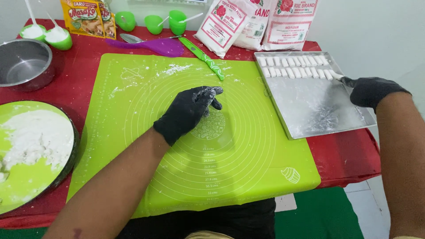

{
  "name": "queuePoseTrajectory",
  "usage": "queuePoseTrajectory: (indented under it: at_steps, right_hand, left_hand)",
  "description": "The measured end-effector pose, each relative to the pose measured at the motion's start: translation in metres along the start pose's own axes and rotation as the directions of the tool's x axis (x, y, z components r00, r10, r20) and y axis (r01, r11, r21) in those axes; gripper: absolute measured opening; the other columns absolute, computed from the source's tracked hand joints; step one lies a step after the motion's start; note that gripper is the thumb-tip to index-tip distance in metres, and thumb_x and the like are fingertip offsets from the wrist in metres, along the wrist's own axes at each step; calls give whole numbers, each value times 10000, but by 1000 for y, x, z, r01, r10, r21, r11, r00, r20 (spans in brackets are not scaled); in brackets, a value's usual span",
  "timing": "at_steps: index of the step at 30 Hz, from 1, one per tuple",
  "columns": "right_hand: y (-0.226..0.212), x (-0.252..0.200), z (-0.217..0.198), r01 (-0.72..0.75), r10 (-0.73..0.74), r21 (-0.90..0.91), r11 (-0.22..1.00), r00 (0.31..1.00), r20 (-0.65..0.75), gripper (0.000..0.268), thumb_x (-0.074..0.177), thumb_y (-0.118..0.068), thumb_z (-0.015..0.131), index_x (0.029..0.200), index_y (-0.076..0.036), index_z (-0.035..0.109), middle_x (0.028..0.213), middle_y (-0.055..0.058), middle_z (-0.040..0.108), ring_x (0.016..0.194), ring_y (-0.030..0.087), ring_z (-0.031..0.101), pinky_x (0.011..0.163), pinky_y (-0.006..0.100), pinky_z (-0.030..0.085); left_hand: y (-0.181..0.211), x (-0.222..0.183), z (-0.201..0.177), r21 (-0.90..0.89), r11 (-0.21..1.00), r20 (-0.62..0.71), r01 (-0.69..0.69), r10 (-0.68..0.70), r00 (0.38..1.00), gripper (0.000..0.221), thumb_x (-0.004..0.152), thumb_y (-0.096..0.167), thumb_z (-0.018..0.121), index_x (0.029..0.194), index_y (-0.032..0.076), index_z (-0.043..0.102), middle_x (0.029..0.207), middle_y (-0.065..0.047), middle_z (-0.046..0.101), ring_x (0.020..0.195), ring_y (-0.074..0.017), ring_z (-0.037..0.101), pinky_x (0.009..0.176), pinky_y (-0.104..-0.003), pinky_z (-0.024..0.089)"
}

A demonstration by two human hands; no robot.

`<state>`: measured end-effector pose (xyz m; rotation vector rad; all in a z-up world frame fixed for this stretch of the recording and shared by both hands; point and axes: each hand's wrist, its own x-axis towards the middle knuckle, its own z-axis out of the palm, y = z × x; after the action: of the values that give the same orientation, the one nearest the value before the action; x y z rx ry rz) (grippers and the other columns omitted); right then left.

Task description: Rolling dough into thin cylinders, cutting them into small pieces with a scraper, and arranging them on a tray.

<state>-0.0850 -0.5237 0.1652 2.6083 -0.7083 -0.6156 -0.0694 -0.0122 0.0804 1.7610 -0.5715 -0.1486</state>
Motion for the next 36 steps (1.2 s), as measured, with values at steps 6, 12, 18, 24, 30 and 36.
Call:
queuePoseTrajectory:
  at_steps: [6, 12, 18, 24, 30, 36]
  right_hand:
    - [-3, 18, -7, -21, 18, -207, 978, 1000, -17, 460, 847, -212, 527, 1214, -94, 780, 1130, 162, 867, 973, 357, 851, 741, 438, 669]
    - [-14, 15, -21, -36, 27, -260, 965, 999, -41, 451, 862, -207, 540, 1226, -119, 792, 1175, 143, 856, 1022, 348, 841, 770, 443, 664]
    - [-25, 9, -33, -51, 32, -311, 949, 997, -64, 443, 877, -201, 553, 1238, -143, 804, 1221, 124, 844, 1071, 339, 830, 798, 448, 659]
    - [-30, 5, -43, -69, 40, -356, 932, 995, -87, 438, 892, -196, 566, 1251, -168, 816, 1266, 105, 833, 1120, 330, 820, 827, 453, 654]
    - [-20, 2, -46, -70, 45, -324, 944, 995, -85, 466, 842, -129, 599, 1255, -88, 810, 1264, 162, 832, 1122, 352, 827, 826, 478, 670]
    - [27, 11, -44, 36, -55, -285, 958, 997, -59, 467, 671, -172, 600, 1062, -193, 853, 745, 5, 947, 711, 182, 889, 688, 317, 650]
  left_hand:
    - [12, -4, -2, -131, 985, -28, 112, -116, 993, 319, 1021, 264, 553, 1237, 147, 757, 887, -76, 793, 682, -157, 674, 707, -279, 565]
    - [9, -2, -3, -116, 986, -6, 121, -123, 992, 333, 1025, 290, 548, 1255, 164, 752, 897, -78, 788, 698, -155, 673, 731, -284, 572]
    - [9, -3, -2, -147, 980, -20, 135, -139, 990, 317, 1017, 291, 569, 1227, 153, 762, 896, -76, 792, 701, -154, 686, 731, -281, 579]
    - [3, 1, -2, 55, 998, 18, 41, -42, 999, 414, 1003, 374, 448, 1244, 224, 749, 891, 42, 815, 621, -108, 614, 755, -283, 542]
    - [9, -1, -3, 21, 996, -2, 82, -82, 997, 401, 1006, 356, 466, 1221, 207, 770, 885, 35, 810, 631, -114, 630, 745, -270, 554]
    - [3, 0, -3, 22, 999, 8, 34, -34, 999, 402, 1013, 364, 462, 1236, 206, 756, 903, 23, 818, 656, -110, 637, 736, -268, 573]
